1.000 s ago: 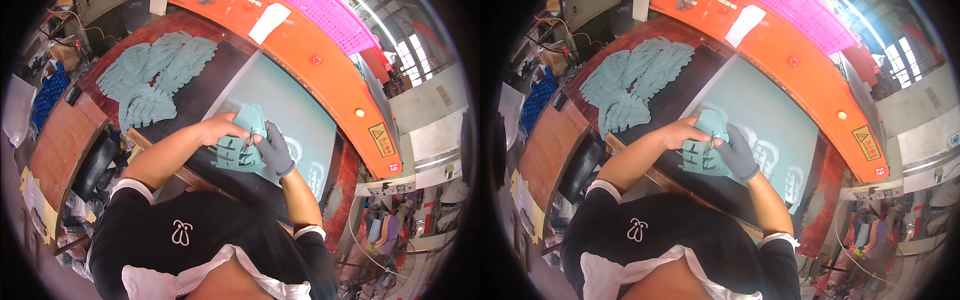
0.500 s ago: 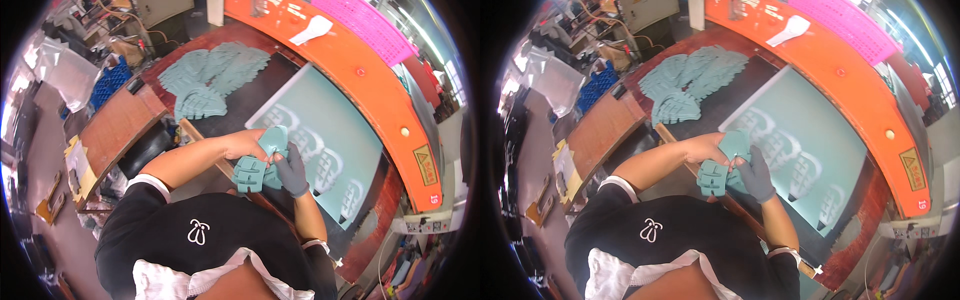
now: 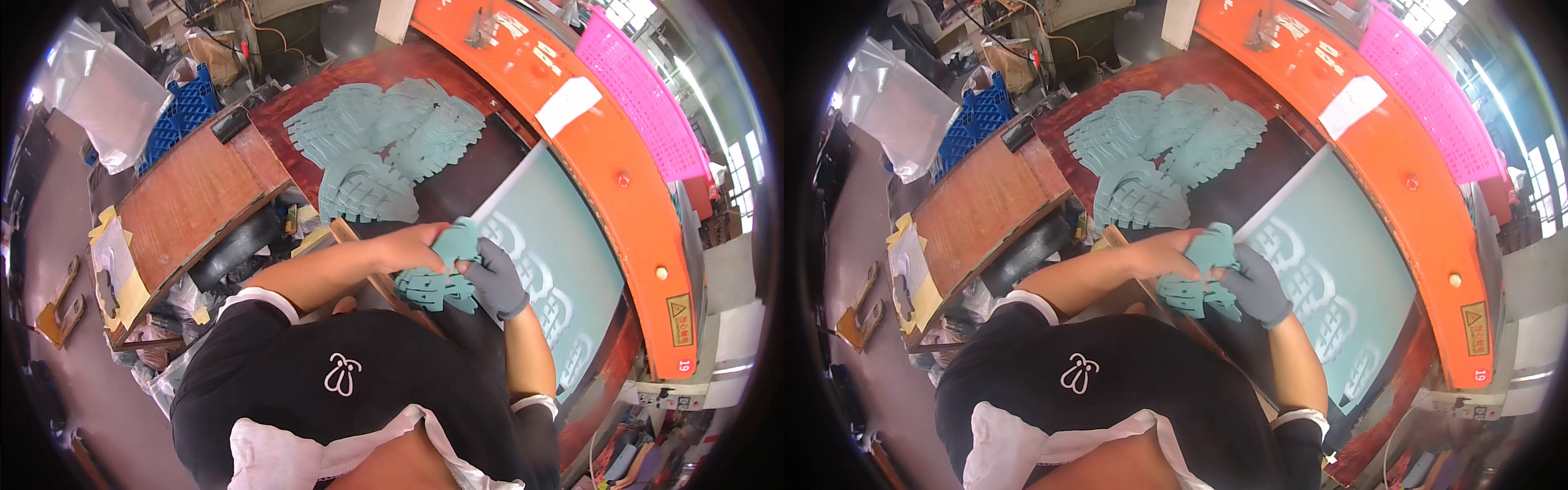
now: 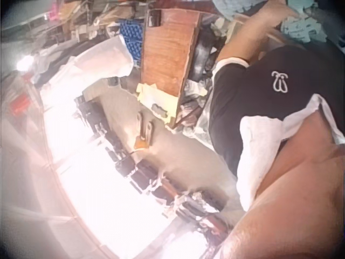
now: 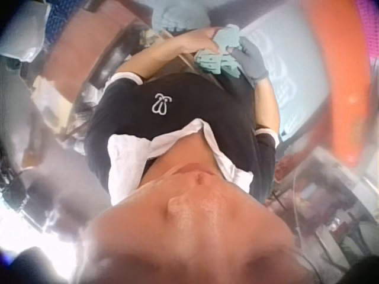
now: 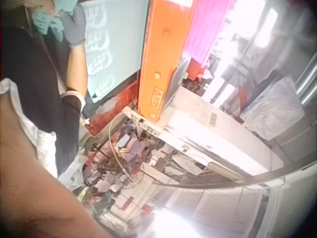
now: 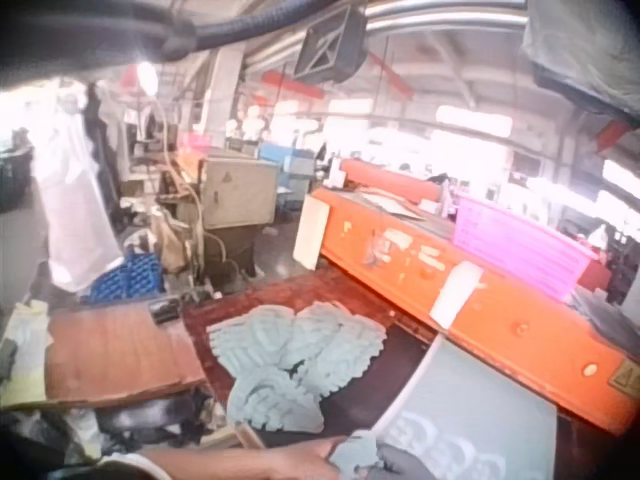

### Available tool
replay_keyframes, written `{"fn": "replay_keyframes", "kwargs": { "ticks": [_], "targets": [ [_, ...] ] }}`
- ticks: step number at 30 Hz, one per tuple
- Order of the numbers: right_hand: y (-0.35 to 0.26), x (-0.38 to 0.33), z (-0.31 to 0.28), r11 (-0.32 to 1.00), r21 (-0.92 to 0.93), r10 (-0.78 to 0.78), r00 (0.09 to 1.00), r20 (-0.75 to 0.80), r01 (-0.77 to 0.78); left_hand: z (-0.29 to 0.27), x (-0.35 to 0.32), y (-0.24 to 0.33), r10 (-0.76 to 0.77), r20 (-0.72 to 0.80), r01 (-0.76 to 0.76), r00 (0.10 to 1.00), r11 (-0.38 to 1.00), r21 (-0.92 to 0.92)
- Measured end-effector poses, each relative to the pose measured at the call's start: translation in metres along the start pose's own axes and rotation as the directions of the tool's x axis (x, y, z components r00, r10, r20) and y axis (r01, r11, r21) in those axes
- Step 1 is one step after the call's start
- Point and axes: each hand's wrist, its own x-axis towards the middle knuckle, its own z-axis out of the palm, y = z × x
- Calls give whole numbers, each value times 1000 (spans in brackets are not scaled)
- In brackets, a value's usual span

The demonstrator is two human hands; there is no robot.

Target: The person uses a stone-like tool to rub and lift cut-out sticker shapes from a light-blue sheet on a cutting machine bed, then peels and stacks the finished pieces. They repeat the process with a new sheet, removing excess material and collecting the cut shapes.

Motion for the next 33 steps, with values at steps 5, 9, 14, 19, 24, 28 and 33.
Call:
{"fn": "replay_keyframes", "kwargs": {
  "ticks": [5, 9, 14, 19, 24, 28, 33],
  "targets": [
    [-13, 100, 19, 982, -186, -51, 997, -58, 39, -73, -53, 39, 48, -255, -125, 966, 947, -296],
    [13, 135, 19, 993, -81, -108, 960, -259, 90, -119, -87, 92, 514, -469, -366, 718, 852, 374],
    [74, 99, 18, 993, -36, 88, 923, -374, -110, -157, -59, 85, 810, -275, 99, 518, 263, 960],
    [124, 16, 25, 984, 124, 176, 810, -560, -128, -144, -11, -21, 410, -343, 358, 845, 42, 933],
    [154, -51, 43, 927, 365, 336, 613, -715, -82, -141, -6, -67, 532, -171, 274, 829, -121, 954],
    [169, -81, 54, 924, 377, 355, 515, -780, -65, -154, 0, -60, 515, -98, 175, 852, -104, 979],
    [184, -83, 53, 961, 258, 270, 543, -795, -99, -155, 9, -52, 434, -78, 120, 897, -69, 990]
  ]
}}
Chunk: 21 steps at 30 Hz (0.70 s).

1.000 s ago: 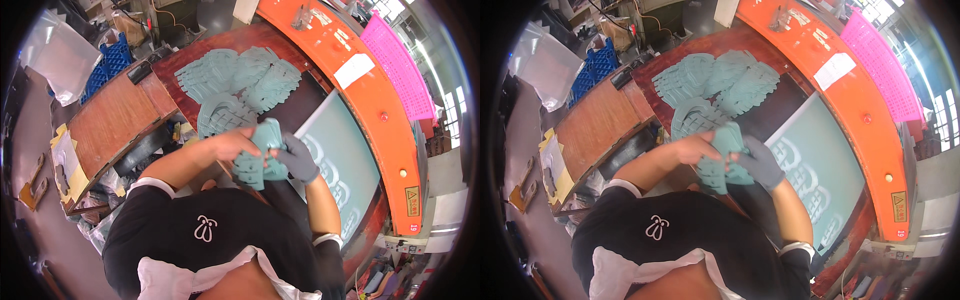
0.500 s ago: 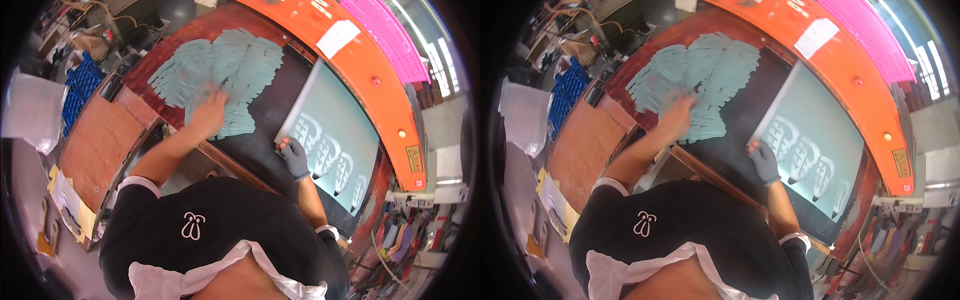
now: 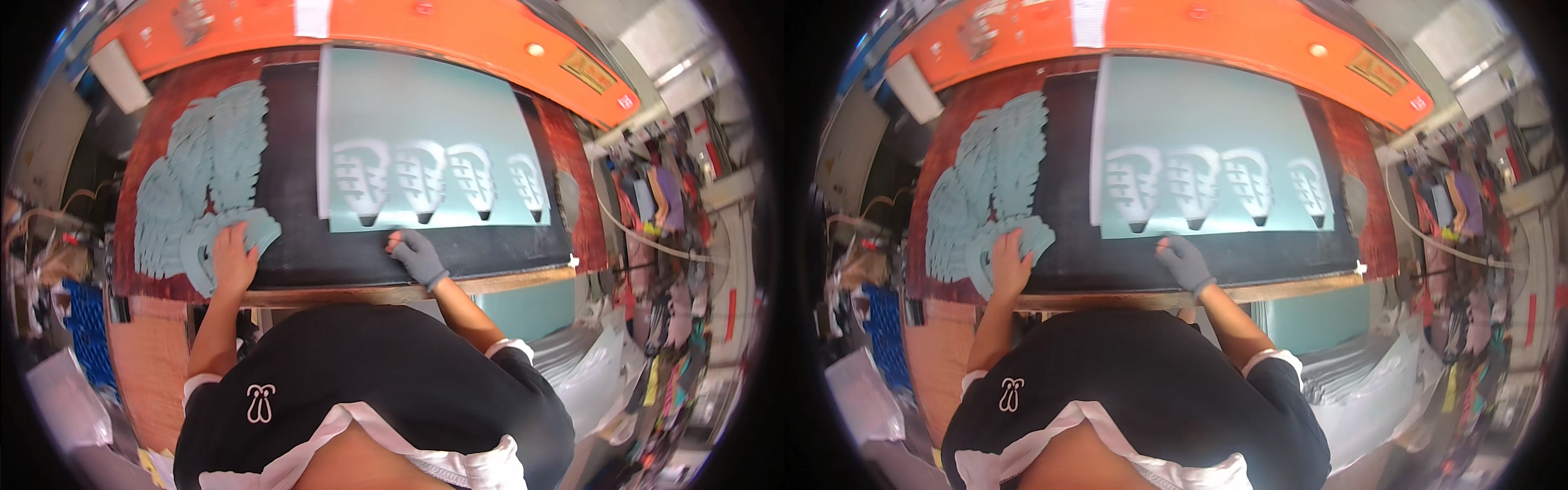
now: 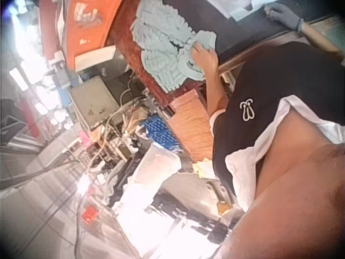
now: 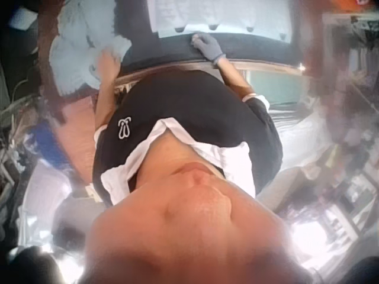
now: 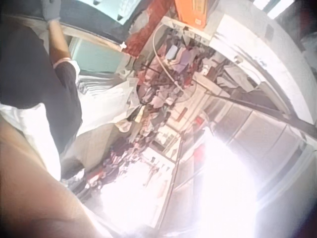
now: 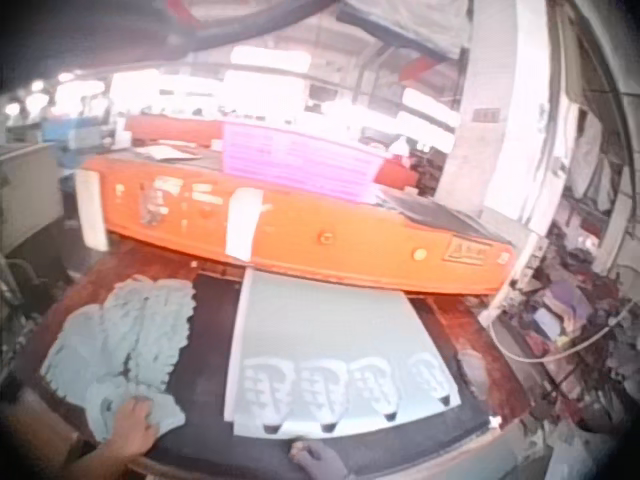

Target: The person uses a stone-like tool to rub and lift cut-out sticker shapes from a light-blue sheet on a cutting machine bed, then peels and stacks the finished pieces. They repeat the process with a new sheet, removing excess material and collecting the cut shapes.

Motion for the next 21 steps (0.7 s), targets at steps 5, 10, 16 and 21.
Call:
{"fn": "replay_keyframes", "kwargs": {
  "ticks": [5, 10, 16, 21],
  "targets": [
    [-6, 2, -35, 987, -138, -88, 994, -65, 78, -13, 2, 14, -57, 126, 32, 990, 980, 198],
    [-7, -14, -142, 995, -43, -104, 918, -382, 95, -24, 8, 41, -164, 193, 100, 967, 947, 305],
    [3, -39, -216, 945, 325, 169, 787, -593, 42, -35, 16, 53, -296, 111, 249, 949, 915, 317],
    [-5, -26, -171, 967, 242, 162, 919, -359, -76, -47, 8, 23, -252, -104, 264, 962, 956, 129]
  ]
}}
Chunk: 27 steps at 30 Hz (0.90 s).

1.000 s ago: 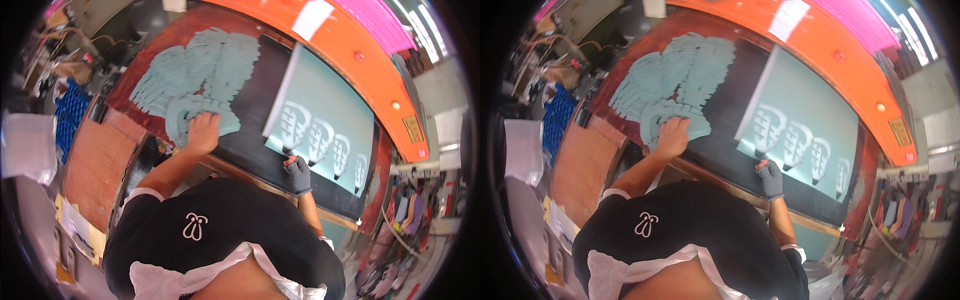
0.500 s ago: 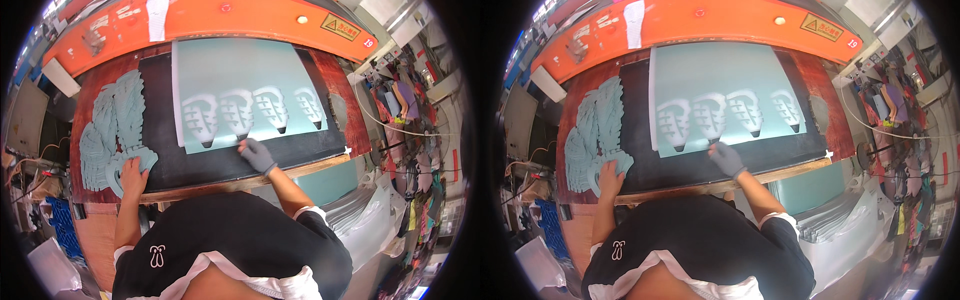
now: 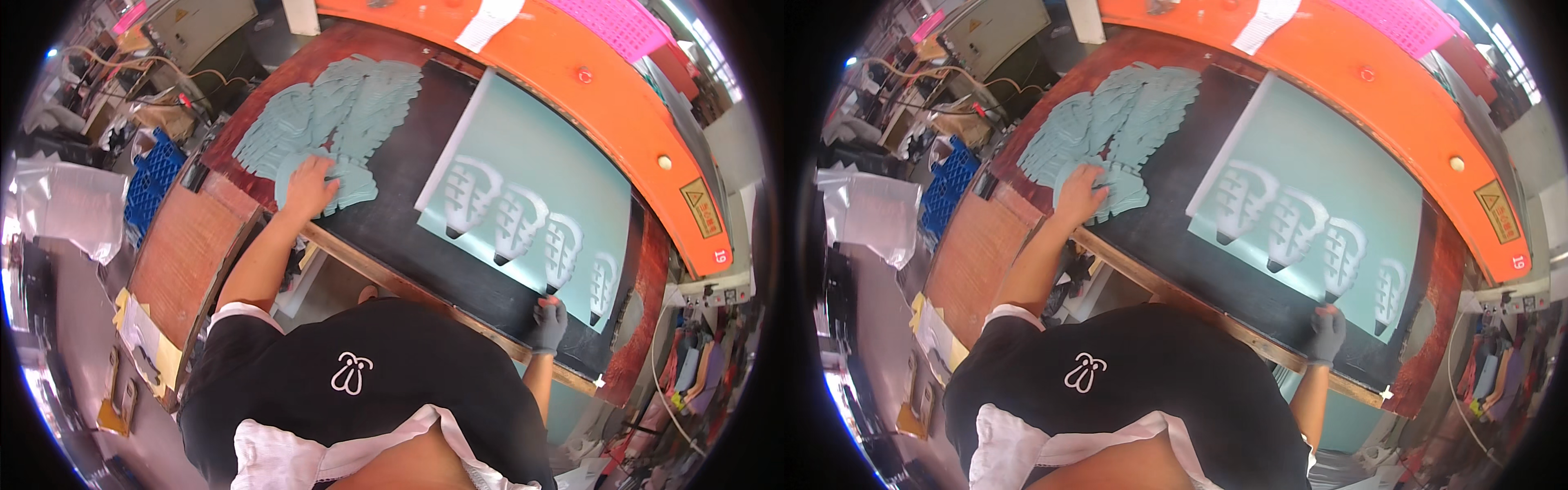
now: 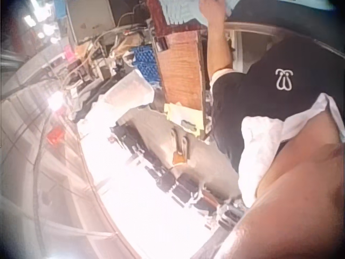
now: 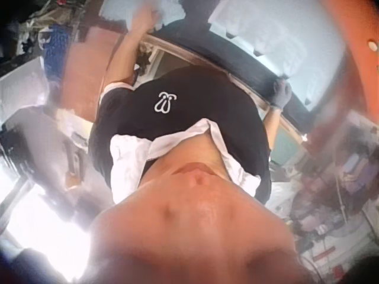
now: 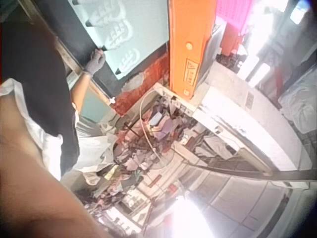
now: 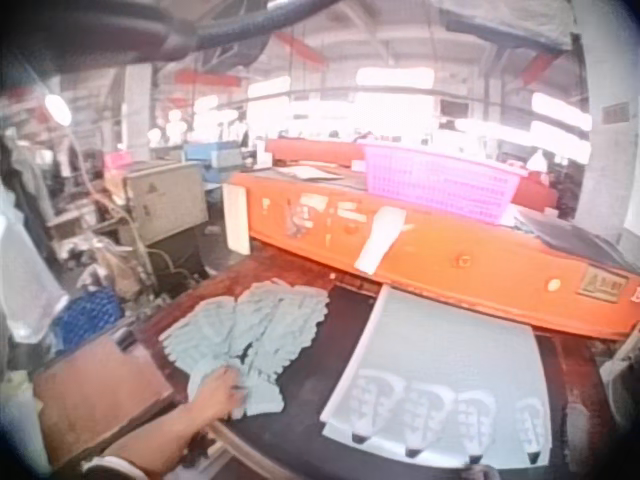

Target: The person uses a stone-like tool to rub and lift cut-out sticker shapes from a light-blue sheet on a cutting machine bed, then peels and stacks the finished pieces. They repeat the process with a new sheet, removing excess material and collecting the cut shapes.

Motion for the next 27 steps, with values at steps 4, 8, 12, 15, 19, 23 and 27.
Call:
{"fn": "replay_keyframes", "kwargs": {
  "ticks": [4, 8, 12, 15, 19, 23, 27],
  "targets": [
    [-11, 1, 87, 995, 67, -89, 916, 390, 68, -7, 31, -45, 97, 13, -94, 995, 983, -161],
    [-25, -22, 188, 984, -140, 176, 656, 734, -107, -5, 81, -73, -69, 576, 149, 814, 985, -92],
    [-19, -54, 274, 886, -302, 429, 376, 821, -351, -3, 118, -78, -89, 838, 100, 538, 994, 42],
    [-3, -67, 324, 783, -285, 531, 357, 768, -553, -1, 134, -74, -75, 937, -13, 342, 996, 85],
    [8, -69, 366, 736, -196, 540, 388, 747, -648, 2, 143, -66, -116, 978, -132, 173, 981, 139],
    [12, -70, 383, 737, -131, 523, 436, 733, -663, -3, 140, -63, -86, 988, -107, 128, 989, 100],
    [17, -69, 388, 744, -178, 562, 459, 688, -644, -12, 136, -68, 61, 986, -42, 152, 998, -55]
  ]
}}
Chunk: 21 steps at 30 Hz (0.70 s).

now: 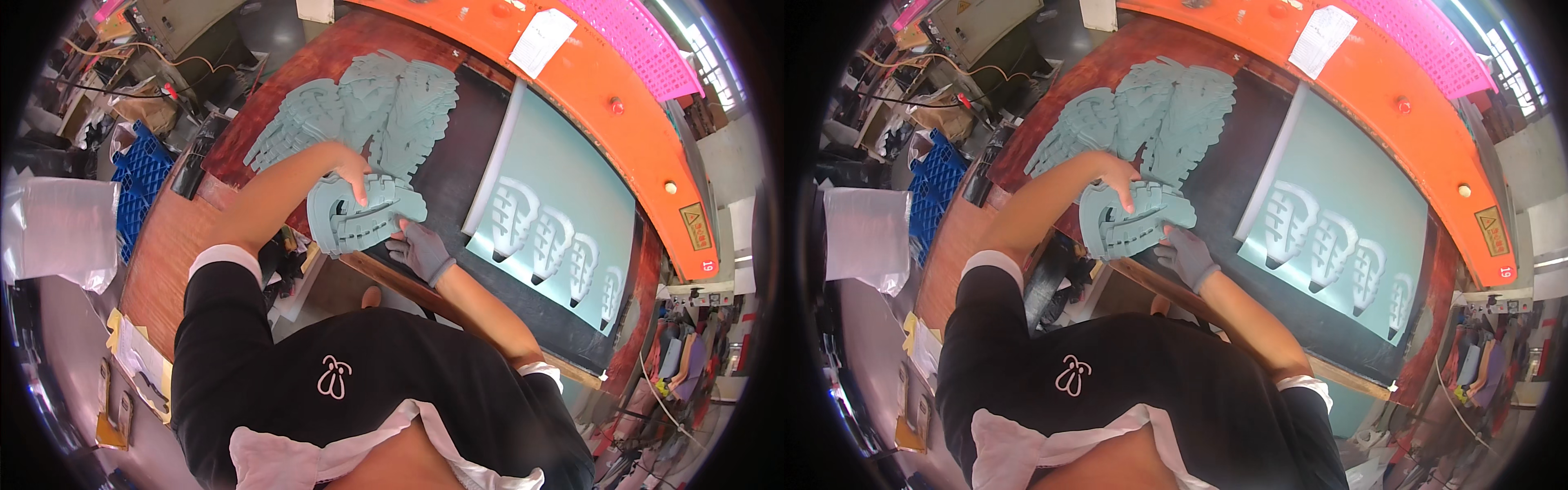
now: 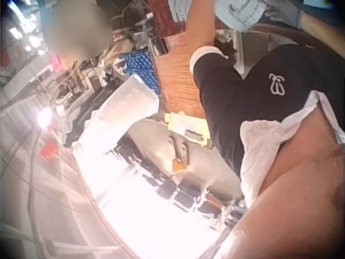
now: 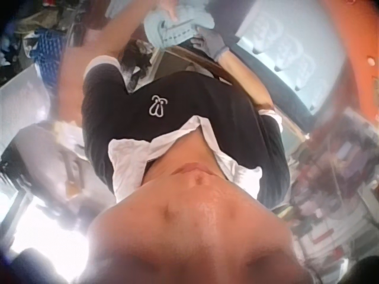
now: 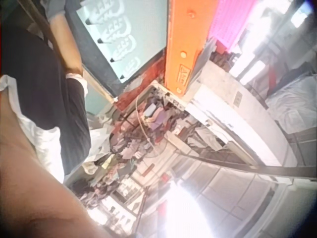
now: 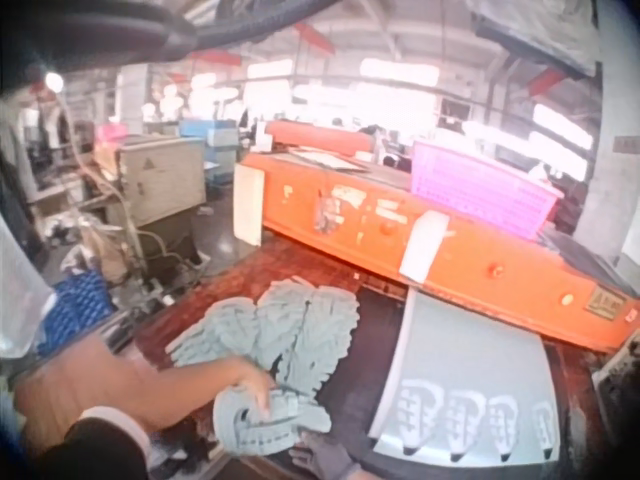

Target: The person uses a stone-like tool to rub and lift cut-out sticker shapes from a light-blue sheet on a cutting machine bed, then peels and stacks the finished pieces. They repeat the process with a new sheet, removing excess material and collecting the cut shapes.

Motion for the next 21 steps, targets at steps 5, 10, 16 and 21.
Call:
{"fn": "replay_keyframes", "kwargs": {
  "ticks": [5, 10, 16, 21],
  "targets": [
    [1, 2, -1, 999, -27, -37, 999, 10, 37, 1, 6, -6, 38, 114, -19, 993, 987, -159],
    [0, 1, -2, 999, -20, -31, 999, -29, 30, 10, 14, -5, 73, -8, -74, 997, 983, -166],
    [3, -1, -2, 993, -75, -97, 994, -45, 94, 15, -4, 7, 125, -23, -127, 992, 976, -178],
    [18, -4, 1, 920, -242, -318, 948, -4, 308, 34, -36, 24, 218, -212, -221, 953, 975, 10]
  ]
}}
